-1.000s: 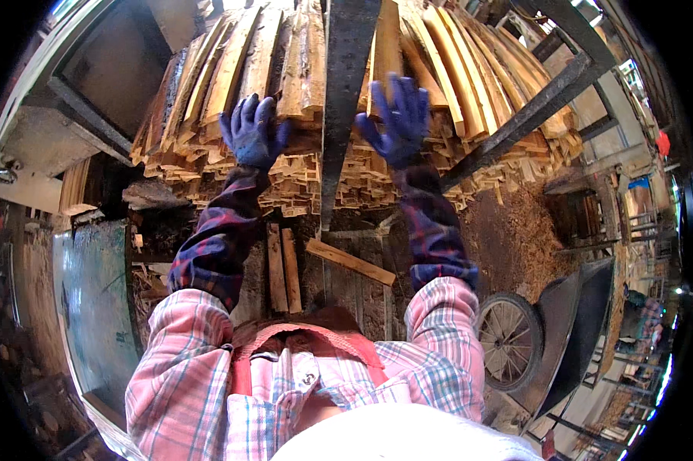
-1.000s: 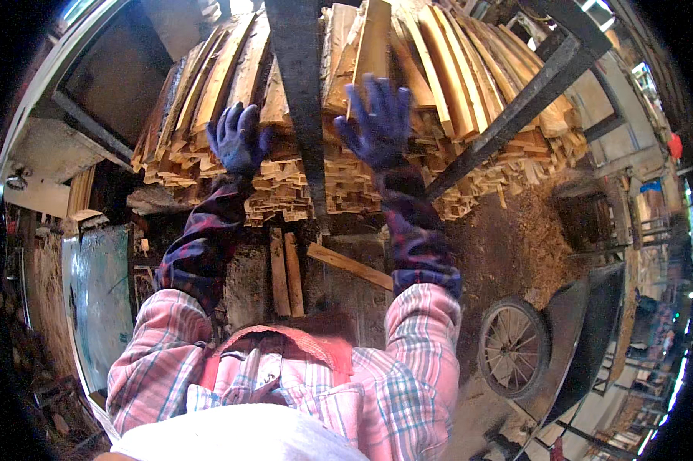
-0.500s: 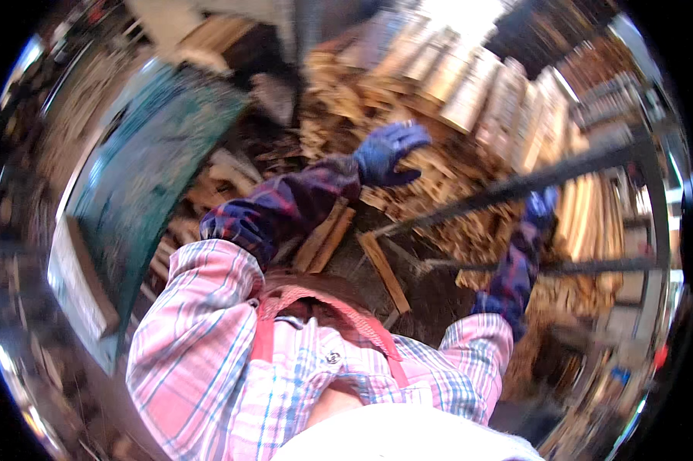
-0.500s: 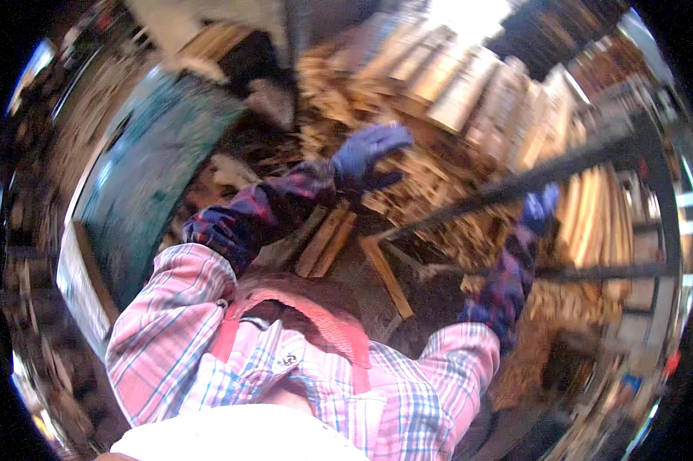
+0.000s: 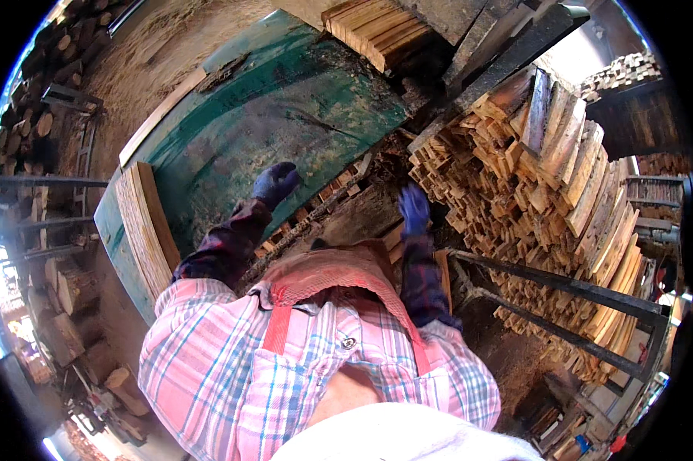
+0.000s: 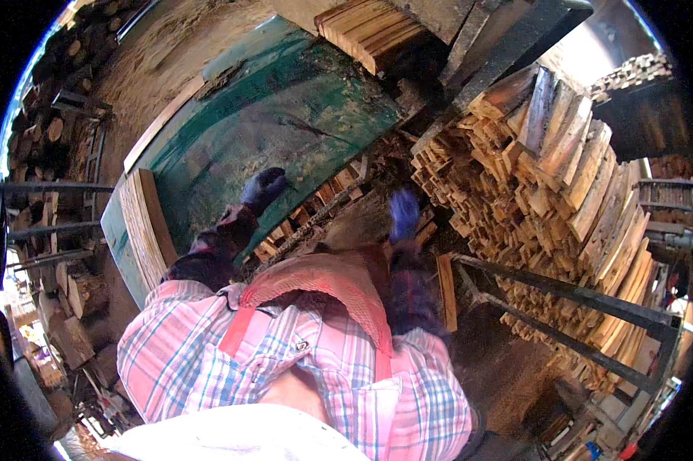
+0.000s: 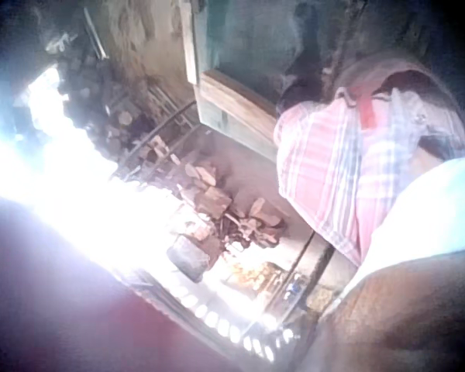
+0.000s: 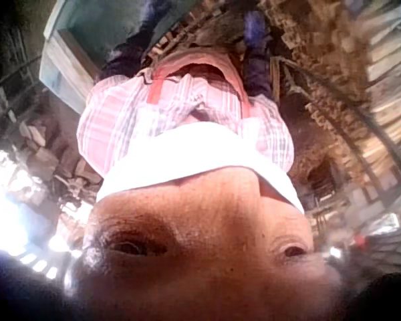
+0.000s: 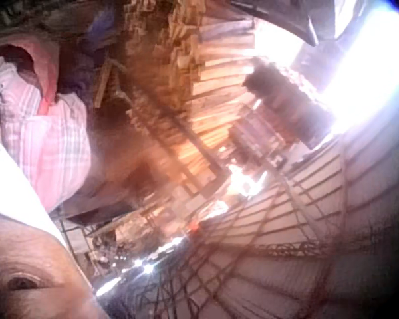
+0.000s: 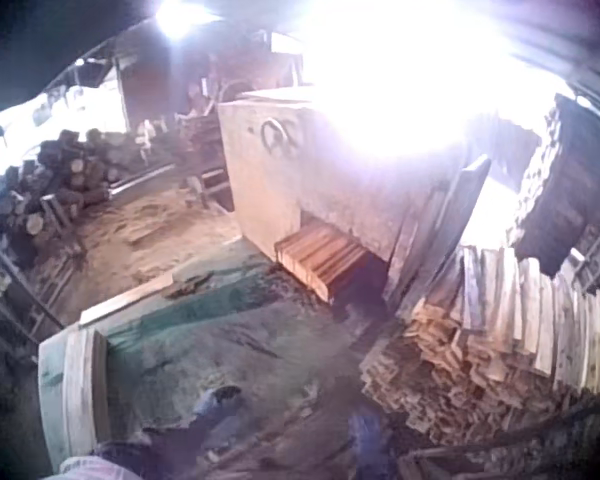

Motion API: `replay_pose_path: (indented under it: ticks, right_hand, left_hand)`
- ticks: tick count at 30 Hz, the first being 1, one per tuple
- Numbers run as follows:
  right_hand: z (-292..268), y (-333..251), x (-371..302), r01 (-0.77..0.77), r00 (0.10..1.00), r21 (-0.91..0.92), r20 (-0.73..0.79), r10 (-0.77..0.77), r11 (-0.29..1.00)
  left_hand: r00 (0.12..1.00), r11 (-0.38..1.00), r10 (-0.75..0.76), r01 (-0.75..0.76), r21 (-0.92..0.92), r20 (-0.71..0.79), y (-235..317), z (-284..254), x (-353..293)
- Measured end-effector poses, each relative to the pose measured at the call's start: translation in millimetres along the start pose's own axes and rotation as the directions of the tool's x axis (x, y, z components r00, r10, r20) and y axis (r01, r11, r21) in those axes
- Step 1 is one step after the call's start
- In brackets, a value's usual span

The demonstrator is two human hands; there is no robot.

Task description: The person repeatedly picks up wooden planks from a pile and stacks them on a green workbench. They handle the planks one at a time, aligning and placing them into a growing stack.

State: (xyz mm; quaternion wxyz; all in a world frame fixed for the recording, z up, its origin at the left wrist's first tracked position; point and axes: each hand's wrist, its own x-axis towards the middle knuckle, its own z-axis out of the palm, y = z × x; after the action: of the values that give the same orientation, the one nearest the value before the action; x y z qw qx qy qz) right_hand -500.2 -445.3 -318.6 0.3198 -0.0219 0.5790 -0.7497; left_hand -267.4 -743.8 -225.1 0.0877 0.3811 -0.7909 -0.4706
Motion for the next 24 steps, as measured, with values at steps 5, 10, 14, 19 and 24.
replay_pose_path:
  ticks: [5,10,14,19,24]
  right_hand:
    - [153.7,-108.1,134.1,-0.005,0.988,0.039,0.155,-0.001,0.999]
    - [198.0,-124.2,284.3,-0.174,0.963,0.248,-0.157,0.217,0.953]
    - [208.7,-117.6,312.3,-0.079,0.978,0.298,-0.162,0.132,0.951]
    - [243.7,-109.2,302.1,-0.103,0.995,0.364,0.037,0.096,0.926]
    - [211.9,-112.9,302.5,0.012,0.994,0.248,-0.108,0.015,0.969]
  left_hand:
    - [0.999,0.988,0.029,-0.031,-0.152,-0.019,12.4,13.3,32.2]
    - [0.993,0.888,-0.016,0.069,-0.454,0.119,33.4,5.8,106.8]
    - [0.974,0.938,0.021,0.059,-0.343,0.225,78.8,-25.7,264.3]
    - [0.901,0.905,0.093,-0.254,-0.341,-0.423,50.4,-47.5,471.5]
    - [0.988,0.810,-0.145,0.148,-0.568,0.050,80.8,-31.0,519.1]
